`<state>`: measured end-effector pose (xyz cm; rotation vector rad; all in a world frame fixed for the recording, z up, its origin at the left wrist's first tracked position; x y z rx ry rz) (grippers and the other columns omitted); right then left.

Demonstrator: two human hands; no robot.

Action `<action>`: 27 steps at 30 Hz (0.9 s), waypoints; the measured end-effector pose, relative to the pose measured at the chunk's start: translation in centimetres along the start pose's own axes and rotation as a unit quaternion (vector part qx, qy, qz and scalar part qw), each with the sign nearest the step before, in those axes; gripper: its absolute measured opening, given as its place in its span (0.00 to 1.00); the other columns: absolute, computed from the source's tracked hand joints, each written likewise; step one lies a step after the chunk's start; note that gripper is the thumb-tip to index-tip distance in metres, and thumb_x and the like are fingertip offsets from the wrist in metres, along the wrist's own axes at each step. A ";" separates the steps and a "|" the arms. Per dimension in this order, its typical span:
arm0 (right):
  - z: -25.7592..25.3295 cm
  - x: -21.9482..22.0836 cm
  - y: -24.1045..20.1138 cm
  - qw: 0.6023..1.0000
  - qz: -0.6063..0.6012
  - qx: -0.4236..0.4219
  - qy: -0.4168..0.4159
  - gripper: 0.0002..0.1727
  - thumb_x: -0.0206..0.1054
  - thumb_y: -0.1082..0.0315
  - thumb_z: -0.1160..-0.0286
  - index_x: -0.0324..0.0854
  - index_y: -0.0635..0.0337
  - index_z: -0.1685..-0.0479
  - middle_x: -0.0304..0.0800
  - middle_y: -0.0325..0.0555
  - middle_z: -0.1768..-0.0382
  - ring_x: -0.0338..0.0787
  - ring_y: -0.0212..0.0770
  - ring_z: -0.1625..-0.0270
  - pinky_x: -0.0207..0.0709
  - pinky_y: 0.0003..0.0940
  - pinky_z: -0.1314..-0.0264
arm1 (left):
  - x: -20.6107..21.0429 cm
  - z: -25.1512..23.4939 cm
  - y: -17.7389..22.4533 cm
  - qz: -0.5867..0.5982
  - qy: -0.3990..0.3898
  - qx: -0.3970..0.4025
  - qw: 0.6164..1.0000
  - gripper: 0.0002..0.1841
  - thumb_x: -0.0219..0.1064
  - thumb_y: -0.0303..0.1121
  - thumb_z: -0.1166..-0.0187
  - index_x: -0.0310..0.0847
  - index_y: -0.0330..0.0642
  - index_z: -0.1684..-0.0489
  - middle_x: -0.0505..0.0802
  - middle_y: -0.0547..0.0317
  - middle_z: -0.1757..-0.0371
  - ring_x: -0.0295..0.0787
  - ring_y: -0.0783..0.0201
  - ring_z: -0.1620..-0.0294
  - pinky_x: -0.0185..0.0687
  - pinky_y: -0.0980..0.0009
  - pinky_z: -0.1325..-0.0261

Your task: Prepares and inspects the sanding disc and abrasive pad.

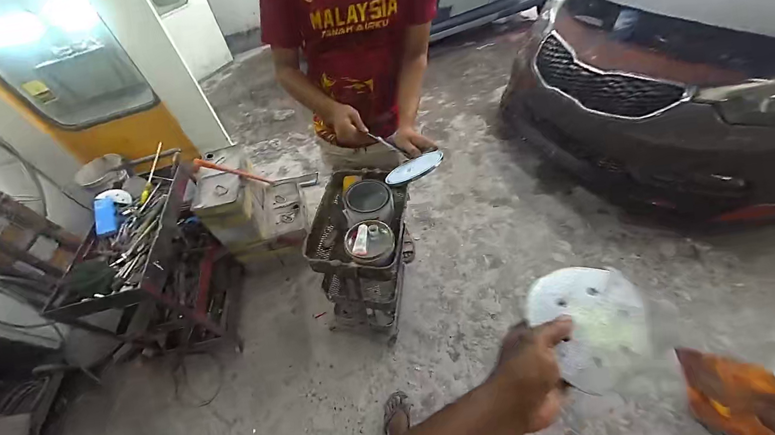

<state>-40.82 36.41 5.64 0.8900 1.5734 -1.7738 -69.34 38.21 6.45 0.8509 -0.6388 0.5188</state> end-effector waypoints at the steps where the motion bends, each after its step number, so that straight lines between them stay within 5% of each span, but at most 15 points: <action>1: 0.3 -0.7 -0.5 0.992 -0.110 0.052 0.019 0.17 0.65 0.63 0.20 0.84 0.68 0.45 0.90 0.52 0.54 0.90 0.40 0.56 0.86 0.40 0.51 | -1.6 0.2 0.3 -0.004 0.020 0.012 1.000 0.15 0.53 0.34 0.08 0.73 0.34 0.33 0.91 0.47 0.49 0.91 0.56 0.49 0.88 0.57 0.43; 3: 1.2 -1.5 -2.7 0.946 -0.296 0.127 0.047 0.10 0.67 0.64 0.25 0.87 0.58 0.52 0.90 0.38 0.70 0.82 0.30 0.78 0.78 0.27 0.80 | -3.4 -0.2 0.1 0.002 0.027 0.033 0.999 0.15 0.53 0.32 0.09 0.75 0.32 0.34 0.92 0.44 0.49 0.92 0.53 0.48 0.89 0.54 0.43; 5: 1.8 -0.2 -5.4 0.907 -0.392 0.156 0.015 0.08 0.65 0.67 0.20 0.86 0.59 0.51 0.87 0.41 0.74 0.75 0.30 0.84 0.70 0.25 0.85 | -4.0 -0.8 -0.6 0.015 0.029 0.039 0.999 0.16 0.50 0.31 0.09 0.73 0.32 0.32 0.91 0.39 0.46 0.92 0.49 0.46 0.89 0.50 0.42; 9: 1.6 4.0 -7.5 0.888 -0.432 0.155 -0.037 0.07 0.69 0.67 0.20 0.87 0.61 0.56 0.87 0.44 0.72 0.77 0.33 0.81 0.72 0.27 0.79 | -2.7 -1.0 -1.5 0.029 0.009 0.017 0.999 0.18 0.45 0.30 0.08 0.69 0.31 0.29 0.89 0.33 0.42 0.91 0.44 0.42 0.87 0.45 0.38; 14: 2.3 5.3 -5.2 0.915 -0.366 0.172 0.004 0.11 0.74 0.61 0.22 0.86 0.60 0.64 0.90 0.46 0.72 0.90 0.39 0.69 0.84 0.35 0.63 | -0.1 -1.2 -3.2 0.035 -0.051 -0.025 0.998 0.18 0.42 0.33 0.07 0.70 0.33 0.30 0.88 0.34 0.40 0.90 0.45 0.40 0.85 0.46 0.35; 23: 3.3 0.7 -1.6 0.961 -0.168 0.196 0.100 0.15 0.71 0.51 0.20 0.85 0.54 0.61 0.87 0.40 0.75 0.87 0.39 0.72 0.83 0.45 0.64 | 2.2 -1.4 -7.2 -0.018 -0.097 -0.102 0.990 0.20 0.40 0.36 0.05 0.70 0.32 0.31 0.88 0.33 0.41 0.91 0.44 0.41 0.87 0.45 0.36; 27: 4.9 1.6 -0.9 0.961 -0.189 0.198 0.040 0.17 0.70 0.51 0.19 0.82 0.56 0.60 0.85 0.43 0.73 0.87 0.40 0.69 0.83 0.44 0.61 | 2.8 -1.9 -7.5 -0.001 -0.091 -0.097 0.991 0.20 0.40 0.36 0.06 0.70 0.33 0.31 0.89 0.34 0.42 0.91 0.44 0.42 0.87 0.44 0.38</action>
Point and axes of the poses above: each hand's wrist, its own z-axis away from the middle knuckle, its own x-axis out of the palm, y = z × x, the point moved 10 cm from there along -z, towards the middle knuckle
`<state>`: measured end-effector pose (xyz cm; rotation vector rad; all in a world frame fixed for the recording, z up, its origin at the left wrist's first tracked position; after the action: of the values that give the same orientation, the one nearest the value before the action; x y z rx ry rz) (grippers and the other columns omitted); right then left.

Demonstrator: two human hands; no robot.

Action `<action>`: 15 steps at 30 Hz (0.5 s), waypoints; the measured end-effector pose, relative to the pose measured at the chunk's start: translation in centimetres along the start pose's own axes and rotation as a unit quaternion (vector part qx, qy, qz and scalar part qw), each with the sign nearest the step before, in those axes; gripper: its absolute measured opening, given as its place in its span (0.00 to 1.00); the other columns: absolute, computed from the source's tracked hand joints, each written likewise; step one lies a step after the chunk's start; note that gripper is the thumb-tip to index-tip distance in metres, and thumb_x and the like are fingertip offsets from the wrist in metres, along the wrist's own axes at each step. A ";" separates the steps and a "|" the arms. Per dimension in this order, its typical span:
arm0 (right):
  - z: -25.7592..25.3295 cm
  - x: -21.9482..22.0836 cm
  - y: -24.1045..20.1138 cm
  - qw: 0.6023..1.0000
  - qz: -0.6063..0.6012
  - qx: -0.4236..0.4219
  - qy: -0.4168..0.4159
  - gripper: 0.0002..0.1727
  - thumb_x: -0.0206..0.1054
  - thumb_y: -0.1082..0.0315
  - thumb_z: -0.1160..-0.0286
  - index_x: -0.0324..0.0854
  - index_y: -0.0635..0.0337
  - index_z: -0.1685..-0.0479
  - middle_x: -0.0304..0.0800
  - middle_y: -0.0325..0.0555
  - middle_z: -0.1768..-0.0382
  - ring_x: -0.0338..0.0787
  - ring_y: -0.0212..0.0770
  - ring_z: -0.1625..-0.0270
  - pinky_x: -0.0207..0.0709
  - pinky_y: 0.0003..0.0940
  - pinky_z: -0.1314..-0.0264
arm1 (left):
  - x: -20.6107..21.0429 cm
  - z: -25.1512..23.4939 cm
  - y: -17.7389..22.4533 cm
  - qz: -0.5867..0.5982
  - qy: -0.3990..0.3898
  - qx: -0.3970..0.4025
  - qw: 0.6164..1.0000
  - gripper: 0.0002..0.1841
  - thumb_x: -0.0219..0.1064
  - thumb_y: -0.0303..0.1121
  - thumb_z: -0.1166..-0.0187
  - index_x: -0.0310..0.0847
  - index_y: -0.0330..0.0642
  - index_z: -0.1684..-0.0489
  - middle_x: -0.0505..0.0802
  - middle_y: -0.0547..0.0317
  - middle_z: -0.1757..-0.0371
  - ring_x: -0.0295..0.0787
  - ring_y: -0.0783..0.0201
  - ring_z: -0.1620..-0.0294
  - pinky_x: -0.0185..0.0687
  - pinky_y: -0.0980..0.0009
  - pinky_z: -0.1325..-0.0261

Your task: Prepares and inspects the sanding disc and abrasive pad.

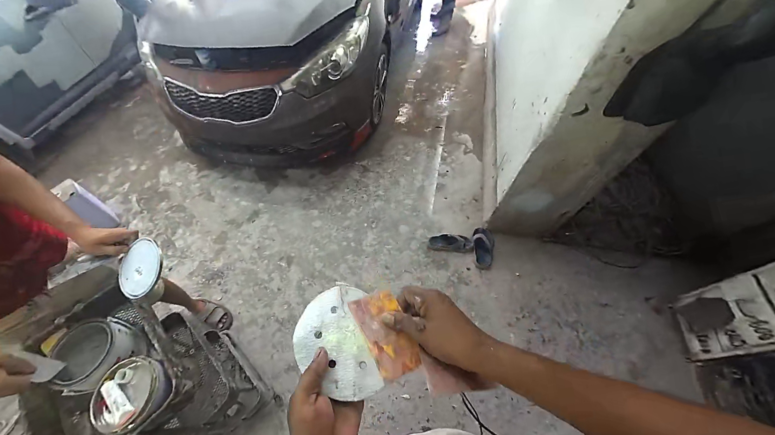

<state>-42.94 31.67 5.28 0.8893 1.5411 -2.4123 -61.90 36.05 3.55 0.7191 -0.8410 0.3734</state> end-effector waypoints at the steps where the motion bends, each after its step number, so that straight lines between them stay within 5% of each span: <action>1: 0.7 0.7 0.3 1.000 -0.018 0.006 -0.022 0.16 0.69 0.51 0.18 0.81 0.56 0.59 0.85 0.42 0.73 0.87 0.38 0.69 0.83 0.40 0.60 | 0.1 -0.4 0.1 0.009 0.001 0.003 1.000 0.20 0.40 0.37 0.06 0.70 0.34 0.30 0.88 0.34 0.41 0.90 0.43 0.41 0.86 0.43 0.37; 7: -0.8 -2.2 0.6 0.998 -0.021 -0.023 0.056 0.15 0.69 0.53 0.18 0.83 0.58 0.58 0.85 0.44 0.75 0.86 0.41 0.74 0.83 0.44 0.66 | 0.5 0.7 -2.4 0.013 0.028 -0.031 0.999 0.21 0.40 0.38 0.06 0.71 0.33 0.31 0.89 0.32 0.42 0.91 0.42 0.43 0.88 0.43 0.41; 15: 1.1 -0.6 0.0 0.996 -0.050 -0.053 0.060 0.15 0.70 0.51 0.19 0.82 0.54 0.58 0.84 0.39 0.77 0.85 0.36 0.76 0.83 0.38 0.70 | 1.1 -0.6 -1.3 0.031 0.022 -0.010 0.999 0.21 0.41 0.39 0.06 0.71 0.36 0.29 0.87 0.33 0.39 0.89 0.40 0.39 0.85 0.39 0.37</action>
<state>-42.88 30.57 5.95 0.9726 1.7790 -2.3573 -60.22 35.60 3.60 0.6642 -0.8253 0.4349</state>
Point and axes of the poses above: each hand's wrist, its own z-axis away from the middle knuckle, its own x-axis out of the palm, y = z × x, the point moved 10 cm from there along -z, towards the middle knuckle
